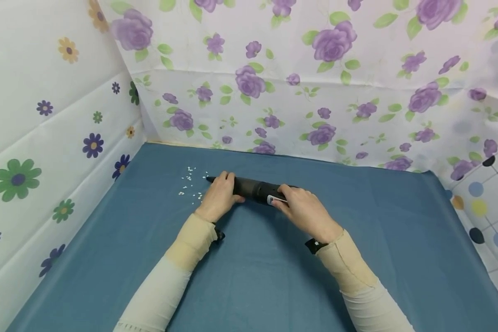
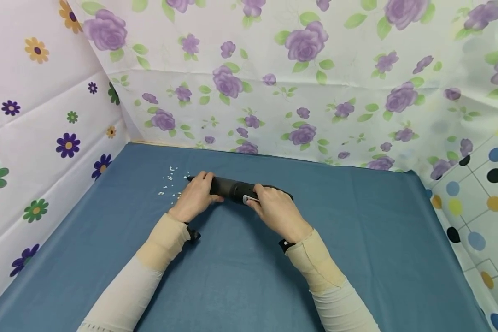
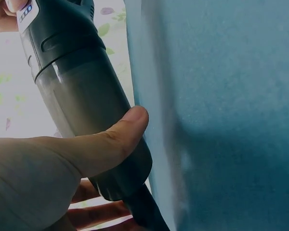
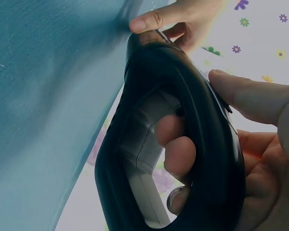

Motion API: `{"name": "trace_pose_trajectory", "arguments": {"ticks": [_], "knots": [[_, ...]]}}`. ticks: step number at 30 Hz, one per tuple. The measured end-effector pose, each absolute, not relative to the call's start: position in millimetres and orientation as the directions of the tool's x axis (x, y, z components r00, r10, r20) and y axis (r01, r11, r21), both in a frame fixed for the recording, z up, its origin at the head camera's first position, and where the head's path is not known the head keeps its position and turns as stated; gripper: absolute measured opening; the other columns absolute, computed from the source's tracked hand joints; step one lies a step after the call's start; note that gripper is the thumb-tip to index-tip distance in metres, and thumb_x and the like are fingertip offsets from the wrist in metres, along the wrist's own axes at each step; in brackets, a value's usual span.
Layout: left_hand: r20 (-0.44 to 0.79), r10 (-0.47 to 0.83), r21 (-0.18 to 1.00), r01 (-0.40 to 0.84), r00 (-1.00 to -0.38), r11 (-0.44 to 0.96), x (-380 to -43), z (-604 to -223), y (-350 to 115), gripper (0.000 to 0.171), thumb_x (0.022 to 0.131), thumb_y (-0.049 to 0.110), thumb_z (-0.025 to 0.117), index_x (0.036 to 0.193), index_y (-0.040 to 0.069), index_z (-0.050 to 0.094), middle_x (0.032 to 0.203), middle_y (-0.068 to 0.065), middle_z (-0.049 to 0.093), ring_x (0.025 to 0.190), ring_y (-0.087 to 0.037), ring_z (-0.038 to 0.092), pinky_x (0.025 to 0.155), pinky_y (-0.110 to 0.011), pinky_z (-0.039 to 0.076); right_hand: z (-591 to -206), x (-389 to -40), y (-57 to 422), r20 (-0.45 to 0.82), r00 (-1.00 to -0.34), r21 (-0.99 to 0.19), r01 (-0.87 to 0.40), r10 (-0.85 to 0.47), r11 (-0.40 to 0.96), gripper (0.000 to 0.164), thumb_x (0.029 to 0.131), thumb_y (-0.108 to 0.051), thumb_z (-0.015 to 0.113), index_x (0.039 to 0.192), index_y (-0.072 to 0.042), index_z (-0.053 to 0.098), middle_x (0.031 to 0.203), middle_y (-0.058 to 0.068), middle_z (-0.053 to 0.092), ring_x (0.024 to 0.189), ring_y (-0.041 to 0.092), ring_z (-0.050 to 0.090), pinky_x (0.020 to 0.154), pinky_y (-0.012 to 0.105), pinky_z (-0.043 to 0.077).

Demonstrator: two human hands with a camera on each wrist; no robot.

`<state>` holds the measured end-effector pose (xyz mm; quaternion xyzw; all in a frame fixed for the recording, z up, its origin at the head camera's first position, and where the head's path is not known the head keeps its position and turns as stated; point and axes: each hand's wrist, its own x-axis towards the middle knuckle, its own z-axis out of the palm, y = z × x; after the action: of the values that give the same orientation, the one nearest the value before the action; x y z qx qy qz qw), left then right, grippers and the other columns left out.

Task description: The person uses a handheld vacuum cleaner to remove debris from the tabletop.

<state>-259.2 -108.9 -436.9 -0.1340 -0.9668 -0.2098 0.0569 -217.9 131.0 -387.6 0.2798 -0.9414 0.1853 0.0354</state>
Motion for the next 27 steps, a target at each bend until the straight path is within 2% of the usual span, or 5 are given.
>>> {"name": "trace_pose_trajectory", "arguments": {"ticks": [11,20,27], "knots": [[0.057,0.181,0.426,0.188,-0.982,0.885,-268,-425,-108,0.067,0.078,0.021,0.081,0.129,-0.007,0.048,0.123,-0.027,0.051,0.109,-0.04,0.053,0.092,-0.049,0.049,-385,-227,122,0.147,-0.845,-0.345,-0.531,-0.514,0.774,0.035,0.097,-0.032,0.058,0.117,-0.003,0.059,0.092,0.013,0.067,0.069,0.017,0.061,0.058,0.032,0.051],[0.029,0.145,0.448,0.143,-0.989,0.883,-262,-423,-103,0.067,0.079,0.021,0.08,0.129,-0.008,0.047,0.123,-0.029,0.051,0.107,-0.042,0.055,0.088,-0.05,0.052,-379,-231,124,0.098,-0.868,-0.373,-0.486,-0.487,0.791,0.03,0.095,-0.031,0.062,0.113,-0.006,0.061,0.088,0.01,0.066,0.063,0.012,0.057,0.055,0.031,0.049],[0.051,0.121,0.449,0.13,-0.991,0.884,-264,-422,-104,0.067,0.077,0.018,0.082,0.128,-0.009,0.047,0.12,-0.029,0.051,0.106,-0.042,0.056,0.086,-0.051,0.052,-381,-232,121,0.137,-0.856,-0.37,-0.511,-0.498,0.776,0.031,0.095,-0.031,0.061,0.112,-0.005,0.061,0.089,0.012,0.067,0.063,0.013,0.058,0.056,0.031,0.05]]}}
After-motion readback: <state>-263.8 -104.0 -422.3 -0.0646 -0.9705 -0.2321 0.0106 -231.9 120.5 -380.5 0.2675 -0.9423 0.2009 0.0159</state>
